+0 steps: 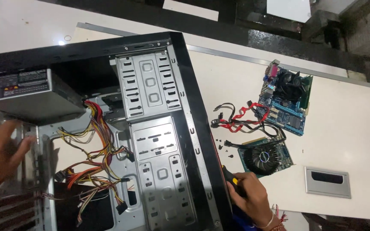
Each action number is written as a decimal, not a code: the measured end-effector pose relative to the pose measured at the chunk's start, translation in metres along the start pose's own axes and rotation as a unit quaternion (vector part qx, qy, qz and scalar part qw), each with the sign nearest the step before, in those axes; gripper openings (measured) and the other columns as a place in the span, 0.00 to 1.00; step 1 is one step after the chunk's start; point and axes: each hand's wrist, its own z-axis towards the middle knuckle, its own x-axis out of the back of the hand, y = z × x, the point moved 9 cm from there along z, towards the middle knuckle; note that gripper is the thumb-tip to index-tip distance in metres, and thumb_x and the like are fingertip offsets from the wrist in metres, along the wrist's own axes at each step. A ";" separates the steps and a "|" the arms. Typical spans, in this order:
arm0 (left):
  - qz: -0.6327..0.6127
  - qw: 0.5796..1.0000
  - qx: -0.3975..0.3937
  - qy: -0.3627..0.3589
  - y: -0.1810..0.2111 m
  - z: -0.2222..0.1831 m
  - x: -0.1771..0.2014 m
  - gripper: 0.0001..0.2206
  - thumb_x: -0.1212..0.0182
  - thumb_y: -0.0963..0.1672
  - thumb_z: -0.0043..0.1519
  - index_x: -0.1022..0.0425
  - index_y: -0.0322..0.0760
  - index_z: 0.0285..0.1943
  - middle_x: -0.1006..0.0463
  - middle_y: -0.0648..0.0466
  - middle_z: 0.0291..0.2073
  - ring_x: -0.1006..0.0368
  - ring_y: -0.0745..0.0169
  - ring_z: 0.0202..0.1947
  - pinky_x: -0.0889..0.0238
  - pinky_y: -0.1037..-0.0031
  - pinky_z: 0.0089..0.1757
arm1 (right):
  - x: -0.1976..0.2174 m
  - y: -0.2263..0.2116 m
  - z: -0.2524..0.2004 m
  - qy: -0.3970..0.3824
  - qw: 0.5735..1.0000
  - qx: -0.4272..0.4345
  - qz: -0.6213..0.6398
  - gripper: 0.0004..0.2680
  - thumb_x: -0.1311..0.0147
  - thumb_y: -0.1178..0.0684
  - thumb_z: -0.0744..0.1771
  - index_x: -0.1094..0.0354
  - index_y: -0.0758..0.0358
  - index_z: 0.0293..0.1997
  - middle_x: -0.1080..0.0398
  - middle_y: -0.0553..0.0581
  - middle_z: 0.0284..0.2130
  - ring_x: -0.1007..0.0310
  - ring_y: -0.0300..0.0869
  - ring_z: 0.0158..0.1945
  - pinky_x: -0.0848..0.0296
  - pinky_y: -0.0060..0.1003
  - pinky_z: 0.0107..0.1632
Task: Disassembling a desktop computer by removing screws and handling the motherboard and internal cables.
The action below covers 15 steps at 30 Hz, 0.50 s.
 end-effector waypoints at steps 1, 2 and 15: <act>-0.002 1.000 0.001 -0.002 0.002 0.003 0.006 0.19 0.42 0.57 0.69 0.26 0.52 0.63 0.19 0.58 0.29 0.20 0.61 0.34 0.28 0.74 0.44 | -0.002 0.003 -0.001 -0.003 1.000 0.000 -0.001 0.10 0.37 0.55 0.64 0.39 0.64 0.30 0.25 0.62 0.35 0.27 0.45 0.32 0.26 0.35 0.34; -0.045 0.999 -0.010 -0.026 0.007 0.005 0.007 0.19 0.43 0.55 0.69 0.28 0.48 0.63 0.22 0.58 0.19 0.22 0.63 0.28 0.29 0.73 0.45 | -0.004 0.008 -0.002 -0.012 1.000 -0.014 -0.019 0.10 0.35 0.54 0.63 0.37 0.65 0.32 0.25 0.63 0.36 0.25 0.46 0.33 0.23 0.34 0.33; -0.225 0.973 0.047 -0.029 -0.008 -0.010 -0.022 0.17 0.37 0.49 0.68 0.27 0.37 0.61 0.28 0.47 0.17 0.30 0.48 0.27 0.36 0.61 0.42 | -0.029 0.039 -0.021 -0.034 0.997 -0.064 0.022 0.18 0.37 0.49 0.63 0.36 0.67 0.54 0.30 0.66 0.48 0.24 0.54 0.49 0.20 0.45 0.48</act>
